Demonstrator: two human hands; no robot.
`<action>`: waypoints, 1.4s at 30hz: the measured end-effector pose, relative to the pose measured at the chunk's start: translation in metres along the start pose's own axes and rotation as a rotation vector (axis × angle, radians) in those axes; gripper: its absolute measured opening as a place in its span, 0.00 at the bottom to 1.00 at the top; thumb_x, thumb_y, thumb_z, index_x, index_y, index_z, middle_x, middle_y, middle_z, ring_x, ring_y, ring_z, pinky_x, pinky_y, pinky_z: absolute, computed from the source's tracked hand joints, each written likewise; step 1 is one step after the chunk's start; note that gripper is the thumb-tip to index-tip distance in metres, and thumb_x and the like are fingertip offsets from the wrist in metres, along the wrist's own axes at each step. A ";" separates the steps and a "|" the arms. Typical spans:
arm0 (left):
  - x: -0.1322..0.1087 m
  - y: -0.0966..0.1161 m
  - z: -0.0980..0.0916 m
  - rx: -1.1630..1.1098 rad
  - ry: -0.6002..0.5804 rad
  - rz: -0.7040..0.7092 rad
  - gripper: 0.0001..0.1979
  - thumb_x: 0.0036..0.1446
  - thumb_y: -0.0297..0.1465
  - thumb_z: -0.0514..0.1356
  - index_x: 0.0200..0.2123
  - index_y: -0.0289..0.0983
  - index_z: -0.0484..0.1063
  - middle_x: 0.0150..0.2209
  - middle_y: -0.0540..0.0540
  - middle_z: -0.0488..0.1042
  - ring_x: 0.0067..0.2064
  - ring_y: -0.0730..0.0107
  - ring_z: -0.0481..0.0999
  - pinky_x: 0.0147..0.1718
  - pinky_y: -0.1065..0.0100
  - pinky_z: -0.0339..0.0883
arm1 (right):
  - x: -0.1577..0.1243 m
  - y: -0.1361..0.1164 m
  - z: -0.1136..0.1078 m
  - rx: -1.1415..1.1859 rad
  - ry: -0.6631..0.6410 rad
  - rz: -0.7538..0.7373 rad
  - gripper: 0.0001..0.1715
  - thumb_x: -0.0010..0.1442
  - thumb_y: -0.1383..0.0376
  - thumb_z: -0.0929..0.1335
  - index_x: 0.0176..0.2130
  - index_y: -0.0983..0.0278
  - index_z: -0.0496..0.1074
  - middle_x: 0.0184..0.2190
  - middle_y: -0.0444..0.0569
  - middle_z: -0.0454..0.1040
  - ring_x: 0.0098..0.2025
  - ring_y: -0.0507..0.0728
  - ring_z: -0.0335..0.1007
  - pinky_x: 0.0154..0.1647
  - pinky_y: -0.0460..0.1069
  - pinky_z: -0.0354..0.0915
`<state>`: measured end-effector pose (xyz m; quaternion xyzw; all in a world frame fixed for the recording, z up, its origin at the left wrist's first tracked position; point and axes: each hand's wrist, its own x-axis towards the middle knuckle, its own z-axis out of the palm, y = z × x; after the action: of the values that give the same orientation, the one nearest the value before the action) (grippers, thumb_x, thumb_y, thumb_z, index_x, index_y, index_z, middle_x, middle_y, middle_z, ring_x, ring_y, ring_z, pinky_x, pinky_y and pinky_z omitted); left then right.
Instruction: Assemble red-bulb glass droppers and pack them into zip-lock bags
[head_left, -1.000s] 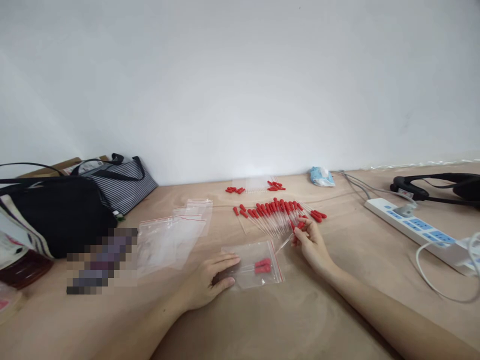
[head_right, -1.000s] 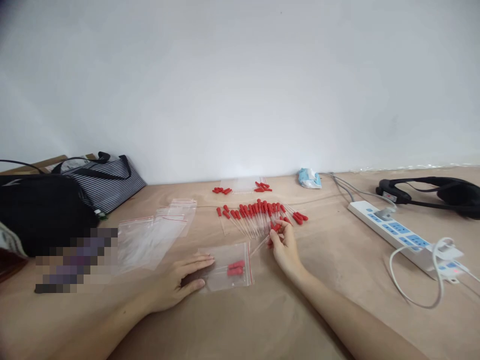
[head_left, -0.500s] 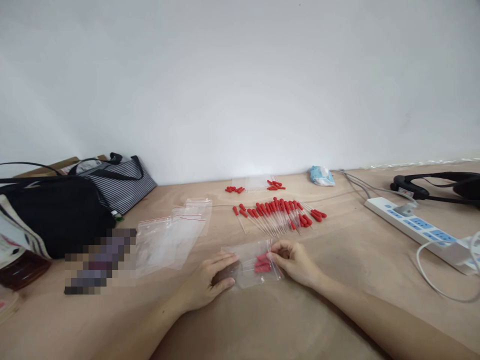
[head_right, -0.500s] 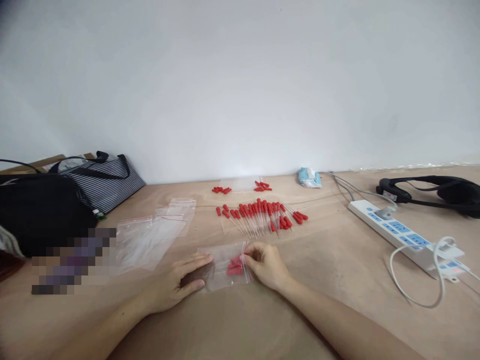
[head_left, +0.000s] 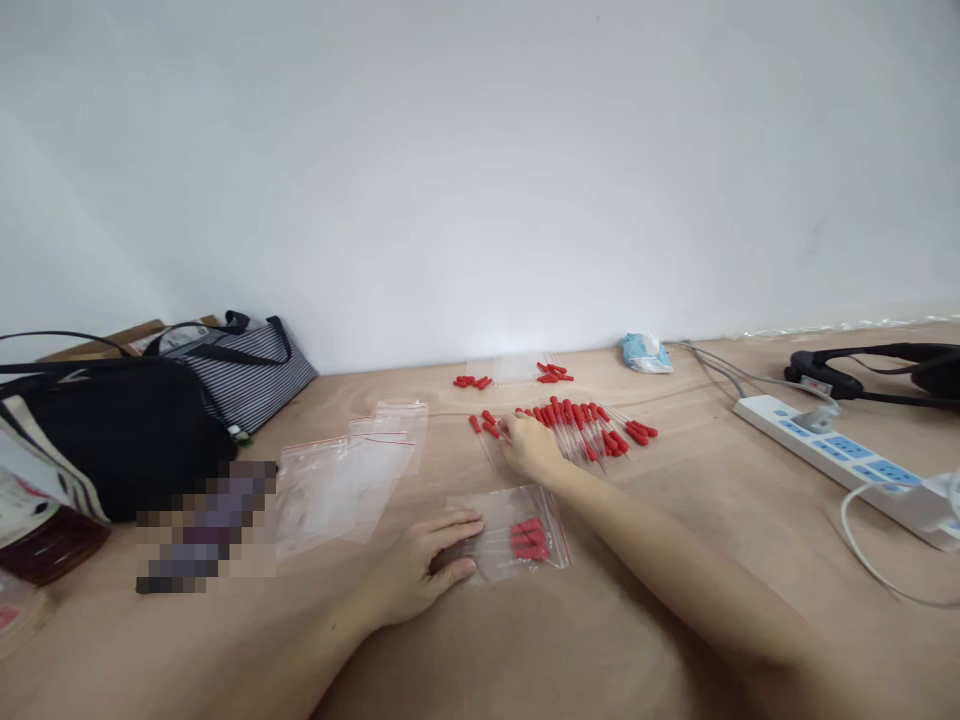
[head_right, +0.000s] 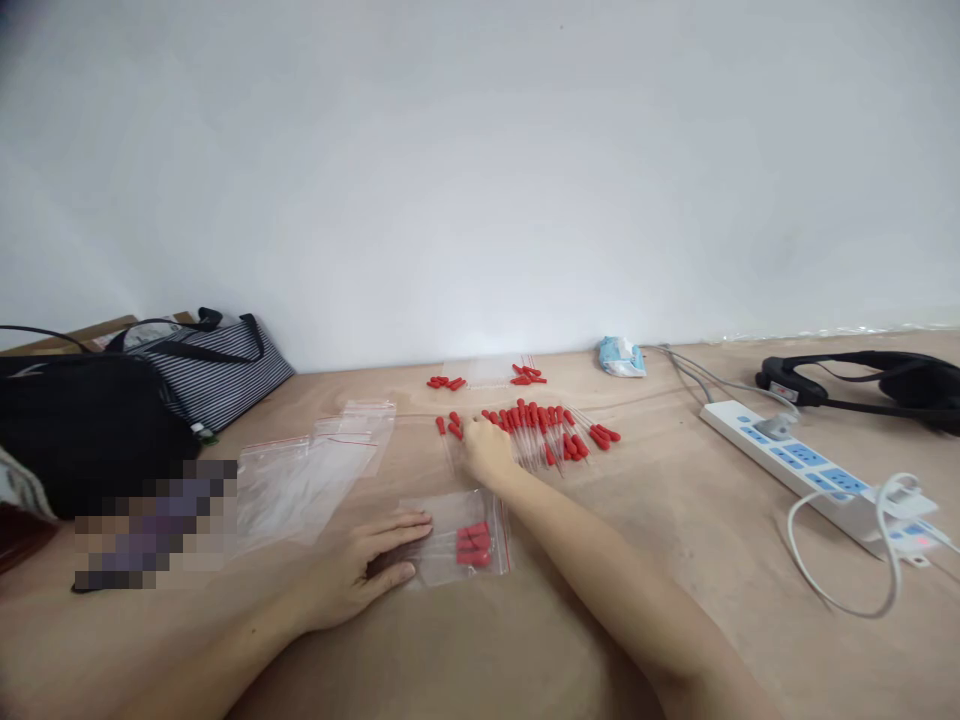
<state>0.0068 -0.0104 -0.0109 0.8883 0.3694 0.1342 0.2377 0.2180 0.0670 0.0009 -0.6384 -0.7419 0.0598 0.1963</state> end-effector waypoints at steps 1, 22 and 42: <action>0.000 0.000 0.000 -0.001 0.001 -0.002 0.19 0.56 0.36 0.53 0.52 0.42 0.63 0.53 0.46 0.65 0.54 0.62 0.62 0.53 0.58 0.56 | 0.004 -0.006 0.003 -0.038 -0.024 0.007 0.11 0.55 0.68 0.61 0.39 0.64 0.67 0.40 0.52 0.70 0.40 0.57 0.68 0.35 0.47 0.61; 0.000 -0.003 0.001 -0.029 0.001 0.004 0.19 0.56 0.36 0.53 0.52 0.43 0.63 0.53 0.47 0.64 0.54 0.62 0.62 0.54 0.57 0.55 | -0.061 0.072 -0.014 0.939 0.251 0.116 0.28 0.55 0.63 0.59 0.52 0.62 0.42 0.27 0.40 0.62 0.17 0.48 0.60 0.20 0.47 0.64; -0.001 0.000 -0.001 0.025 -0.014 -0.076 0.25 0.55 0.37 0.53 0.57 0.44 0.54 0.54 0.47 0.63 0.54 0.60 0.62 0.52 0.57 0.56 | -0.096 0.037 0.009 0.746 -0.017 0.003 0.08 0.52 0.63 0.64 0.26 0.64 0.69 0.25 0.45 0.67 0.27 0.51 0.63 0.28 0.47 0.62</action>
<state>0.0052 -0.0104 -0.0100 0.8773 0.4029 0.1144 0.2343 0.2594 -0.0178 -0.0404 -0.5235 -0.6697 0.3318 0.4091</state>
